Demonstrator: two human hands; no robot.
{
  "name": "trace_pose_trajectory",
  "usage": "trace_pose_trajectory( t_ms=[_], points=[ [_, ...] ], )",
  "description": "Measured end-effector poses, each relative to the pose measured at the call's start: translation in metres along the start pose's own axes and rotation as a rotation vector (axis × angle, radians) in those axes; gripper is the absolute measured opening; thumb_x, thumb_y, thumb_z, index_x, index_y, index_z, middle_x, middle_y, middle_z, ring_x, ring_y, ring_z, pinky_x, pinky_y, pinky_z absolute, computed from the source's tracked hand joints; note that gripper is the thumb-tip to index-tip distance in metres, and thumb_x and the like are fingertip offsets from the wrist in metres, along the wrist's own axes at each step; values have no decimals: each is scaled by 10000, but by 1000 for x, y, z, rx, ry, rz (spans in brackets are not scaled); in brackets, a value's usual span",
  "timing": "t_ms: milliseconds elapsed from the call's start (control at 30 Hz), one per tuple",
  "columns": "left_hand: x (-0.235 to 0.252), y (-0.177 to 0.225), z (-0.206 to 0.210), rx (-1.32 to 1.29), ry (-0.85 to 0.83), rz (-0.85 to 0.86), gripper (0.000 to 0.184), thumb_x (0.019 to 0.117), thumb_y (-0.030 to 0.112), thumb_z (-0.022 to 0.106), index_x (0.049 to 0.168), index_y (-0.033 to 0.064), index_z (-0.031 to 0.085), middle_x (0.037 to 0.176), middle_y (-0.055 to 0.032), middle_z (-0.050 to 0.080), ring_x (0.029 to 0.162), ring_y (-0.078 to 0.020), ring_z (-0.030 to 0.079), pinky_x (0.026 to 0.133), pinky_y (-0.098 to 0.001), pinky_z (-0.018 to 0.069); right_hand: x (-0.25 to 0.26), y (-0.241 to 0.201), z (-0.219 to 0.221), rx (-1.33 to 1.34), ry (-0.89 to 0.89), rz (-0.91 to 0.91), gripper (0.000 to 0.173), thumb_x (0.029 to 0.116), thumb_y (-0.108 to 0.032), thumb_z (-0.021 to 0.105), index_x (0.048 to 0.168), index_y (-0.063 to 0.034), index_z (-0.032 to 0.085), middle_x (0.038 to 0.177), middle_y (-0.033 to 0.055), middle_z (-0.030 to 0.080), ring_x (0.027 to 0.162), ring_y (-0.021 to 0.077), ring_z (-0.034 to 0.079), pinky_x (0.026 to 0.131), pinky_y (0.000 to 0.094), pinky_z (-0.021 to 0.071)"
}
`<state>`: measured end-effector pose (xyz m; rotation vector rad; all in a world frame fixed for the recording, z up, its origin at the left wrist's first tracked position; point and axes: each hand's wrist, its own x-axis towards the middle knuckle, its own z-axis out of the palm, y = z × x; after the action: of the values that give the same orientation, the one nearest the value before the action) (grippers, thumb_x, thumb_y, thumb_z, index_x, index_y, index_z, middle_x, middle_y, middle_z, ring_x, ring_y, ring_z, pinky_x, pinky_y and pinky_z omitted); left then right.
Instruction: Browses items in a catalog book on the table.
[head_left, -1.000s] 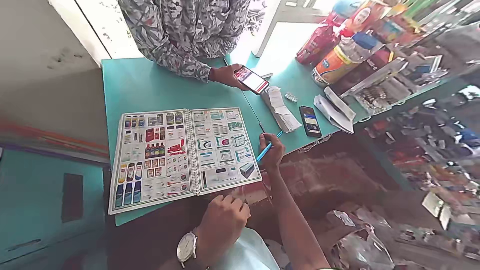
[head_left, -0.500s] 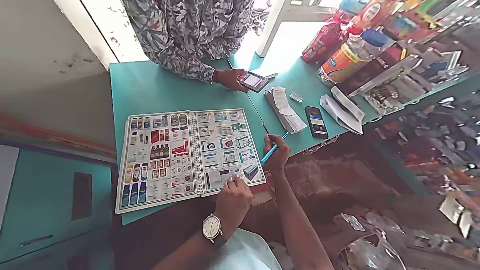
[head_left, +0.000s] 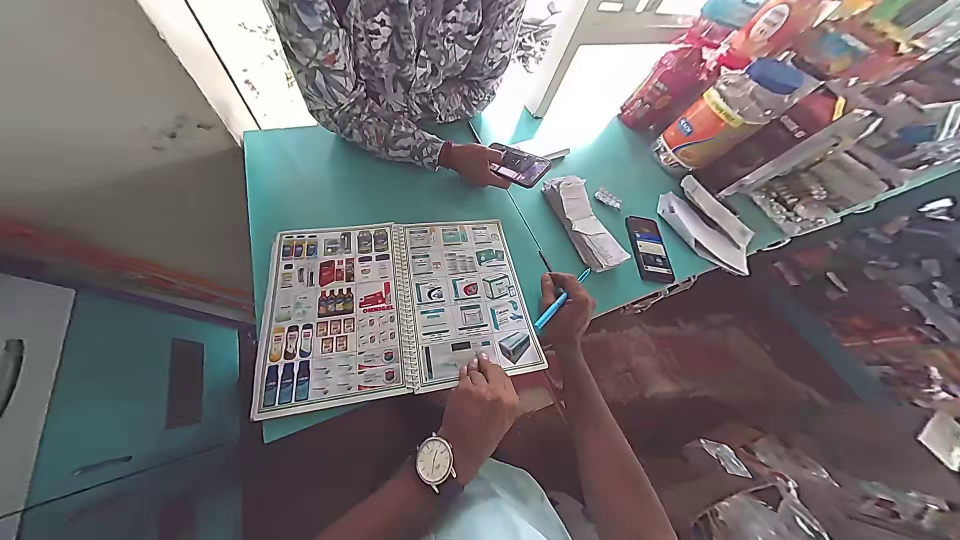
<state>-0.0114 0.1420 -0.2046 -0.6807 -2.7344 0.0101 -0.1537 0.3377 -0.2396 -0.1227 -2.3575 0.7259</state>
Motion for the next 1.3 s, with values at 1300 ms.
trace_pose_trajectory(
  t_ms=[1300],
  points=[
    [-1, -11, -2, -68, 32, 84, 170, 920, 30, 584, 898, -13, 747, 930, -162, 744, 878, -279, 761, 703, -360, 624, 0, 8, -3, 333, -22, 73, 481, 1072, -246, 345, 1046, 27, 741, 828, 85, 714, 725, 102, 641, 714, 296, 529]
  ],
)
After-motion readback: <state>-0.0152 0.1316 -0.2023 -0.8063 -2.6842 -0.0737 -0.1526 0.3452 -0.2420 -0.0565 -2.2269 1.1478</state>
